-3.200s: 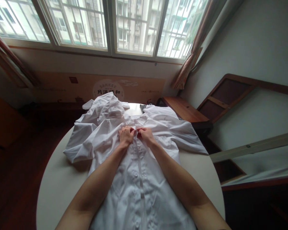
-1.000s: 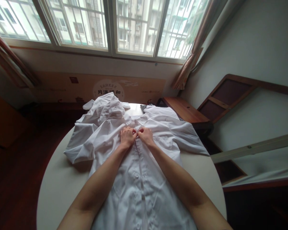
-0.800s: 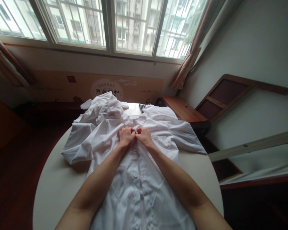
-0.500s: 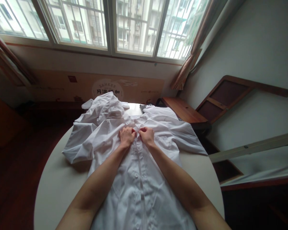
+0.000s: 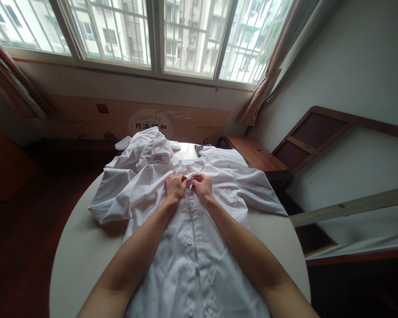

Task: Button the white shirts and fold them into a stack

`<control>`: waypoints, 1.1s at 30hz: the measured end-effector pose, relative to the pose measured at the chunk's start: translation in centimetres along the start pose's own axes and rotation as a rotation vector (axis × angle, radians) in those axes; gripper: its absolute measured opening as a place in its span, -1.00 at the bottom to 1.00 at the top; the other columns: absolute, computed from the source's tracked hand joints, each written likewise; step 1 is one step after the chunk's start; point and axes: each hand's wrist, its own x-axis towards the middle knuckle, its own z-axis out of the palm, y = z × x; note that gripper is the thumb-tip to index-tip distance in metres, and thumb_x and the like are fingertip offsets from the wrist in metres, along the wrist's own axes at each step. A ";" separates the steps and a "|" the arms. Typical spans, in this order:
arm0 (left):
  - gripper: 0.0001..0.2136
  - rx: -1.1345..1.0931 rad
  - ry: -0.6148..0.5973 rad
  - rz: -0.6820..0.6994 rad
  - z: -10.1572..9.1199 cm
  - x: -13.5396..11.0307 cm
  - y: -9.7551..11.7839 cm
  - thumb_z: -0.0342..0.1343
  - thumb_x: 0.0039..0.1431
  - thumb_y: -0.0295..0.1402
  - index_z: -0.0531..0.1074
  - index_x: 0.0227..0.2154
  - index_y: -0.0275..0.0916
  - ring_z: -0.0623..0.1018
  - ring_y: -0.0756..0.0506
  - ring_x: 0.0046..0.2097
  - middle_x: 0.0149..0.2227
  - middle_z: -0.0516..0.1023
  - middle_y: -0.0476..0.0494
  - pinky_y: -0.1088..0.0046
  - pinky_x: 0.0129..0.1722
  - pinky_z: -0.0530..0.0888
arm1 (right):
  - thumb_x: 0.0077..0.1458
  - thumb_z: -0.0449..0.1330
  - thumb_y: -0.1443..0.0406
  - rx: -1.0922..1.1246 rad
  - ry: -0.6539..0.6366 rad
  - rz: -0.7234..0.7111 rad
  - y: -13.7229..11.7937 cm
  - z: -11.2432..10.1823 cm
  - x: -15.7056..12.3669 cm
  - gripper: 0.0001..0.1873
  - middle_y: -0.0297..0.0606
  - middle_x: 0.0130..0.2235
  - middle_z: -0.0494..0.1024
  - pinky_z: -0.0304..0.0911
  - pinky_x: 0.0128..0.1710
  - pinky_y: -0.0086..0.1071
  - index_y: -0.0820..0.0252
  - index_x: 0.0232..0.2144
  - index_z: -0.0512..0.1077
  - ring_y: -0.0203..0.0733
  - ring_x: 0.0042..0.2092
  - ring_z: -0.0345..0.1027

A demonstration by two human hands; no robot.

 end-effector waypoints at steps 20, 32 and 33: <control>-0.79 -0.092 -0.023 -0.058 -0.6 0.2 0.0 0.09 0.11 -0.23 0.58 -0.34 -0.19 0.50 -0.13 -0.16 -0.25 0.61 -0.14 0.41 -0.15 0.34 | -0.09 0.09 0.36 -0.339 -0.052 -0.310 -1.4 -1.1 -1.0 -0.80 -0.31 -0.38 0.59 0.36 -0.26 -0.39 0.19 -0.38 0.48 -0.22 -0.33 0.48; -0.78 -0.354 -0.100 -0.185 -0.9 0.5 -0.3 0.13 0.07 -0.25 0.60 -0.33 -0.24 0.54 -0.09 -0.27 -0.38 0.62 -0.13 0.49 -0.30 0.37 | -0.10 0.19 0.32 -0.473 -0.034 -0.342 -2.5 -0.6 -1.2 -0.90 -0.34 -0.42 0.56 0.28 -0.30 -0.43 0.17 -0.41 0.44 -0.23 -0.36 0.44; -0.78 -0.363 -0.109 -0.189 -0.9 0.5 -0.3 0.12 0.08 -0.24 0.60 -0.34 -0.25 0.55 -0.09 -0.28 -0.38 0.62 -0.13 0.50 -0.32 0.37 | -0.08 0.18 0.32 -0.501 -0.020 -0.351 -2.4 -0.5 -1.3 -0.91 -0.34 -0.42 0.55 0.27 -0.29 -0.43 0.17 -0.42 0.43 -0.23 -0.36 0.43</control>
